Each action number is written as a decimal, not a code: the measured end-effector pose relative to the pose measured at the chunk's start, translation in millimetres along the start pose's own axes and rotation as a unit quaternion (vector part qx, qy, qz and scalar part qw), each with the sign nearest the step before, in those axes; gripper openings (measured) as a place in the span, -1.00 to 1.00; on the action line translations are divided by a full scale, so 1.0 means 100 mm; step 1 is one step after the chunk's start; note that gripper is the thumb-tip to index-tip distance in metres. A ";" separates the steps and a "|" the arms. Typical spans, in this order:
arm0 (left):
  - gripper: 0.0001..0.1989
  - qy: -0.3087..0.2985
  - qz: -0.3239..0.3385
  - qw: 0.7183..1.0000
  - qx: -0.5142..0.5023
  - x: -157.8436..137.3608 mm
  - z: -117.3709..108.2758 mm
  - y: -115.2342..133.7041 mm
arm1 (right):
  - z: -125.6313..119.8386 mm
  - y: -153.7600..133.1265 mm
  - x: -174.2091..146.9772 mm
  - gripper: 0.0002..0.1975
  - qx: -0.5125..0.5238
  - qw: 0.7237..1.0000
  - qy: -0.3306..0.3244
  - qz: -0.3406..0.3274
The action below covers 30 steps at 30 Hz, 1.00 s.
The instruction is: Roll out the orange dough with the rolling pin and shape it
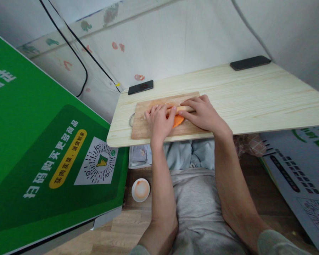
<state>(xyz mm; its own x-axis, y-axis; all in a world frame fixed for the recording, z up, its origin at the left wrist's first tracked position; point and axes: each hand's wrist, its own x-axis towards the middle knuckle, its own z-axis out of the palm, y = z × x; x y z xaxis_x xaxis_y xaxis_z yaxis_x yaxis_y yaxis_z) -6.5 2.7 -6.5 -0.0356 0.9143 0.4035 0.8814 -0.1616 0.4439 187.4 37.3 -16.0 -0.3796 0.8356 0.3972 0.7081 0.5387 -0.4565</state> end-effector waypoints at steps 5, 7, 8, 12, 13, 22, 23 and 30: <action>-0.70 -0.003 0.001 1.000 0.001 0.01 0.00 0.00 | 0.01 0.01 0.01 -0.45 0.007 1.000 0.010 -0.001; -0.70 -0.004 0.001 1.000 0.001 0.01 0.00 0.00 | 0.01 0.00 0.01 -0.45 0.005 1.000 0.011 0.001; -0.70 -0.005 0.001 1.000 0.001 0.00 0.00 0.00 | 0.01 -0.01 0.01 -0.45 0.004 1.000 0.011 0.002; -0.70 -0.007 -0.001 1.000 0.003 0.00 0.00 0.00 | 0.01 -0.01 0.01 -0.45 -0.003 1.000 0.009 0.001; -0.69 -0.007 -0.001 1.000 0.004 0.00 0.00 0.00 | 0.01 -0.01 0.01 -0.45 -0.002 1.000 0.010 0.000; -0.68 -0.010 0.000 1.000 0.003 0.01 0.01 -0.01 | 0.03 0.00 0.01 -0.44 0.007 1.000 0.018 0.005; -0.69 -0.009 0.001 1.000 0.002 0.01 0.01 -0.01 | 0.03 0.00 0.02 -0.45 0.007 1.000 0.017 0.004; -0.68 -0.010 -0.001 1.000 0.011 0.01 0.00 0.00 | 0.05 0.01 0.03 -0.46 0.014 1.000 0.028 0.002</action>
<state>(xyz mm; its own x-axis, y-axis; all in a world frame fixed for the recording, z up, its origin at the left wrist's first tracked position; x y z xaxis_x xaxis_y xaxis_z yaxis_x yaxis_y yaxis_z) -6.7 3.5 -6.8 -0.0274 0.9217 0.3870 0.8919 -0.1523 0.4258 184.2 40.5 -19.1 -0.3429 0.8303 0.4393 0.6923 0.5395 -0.4793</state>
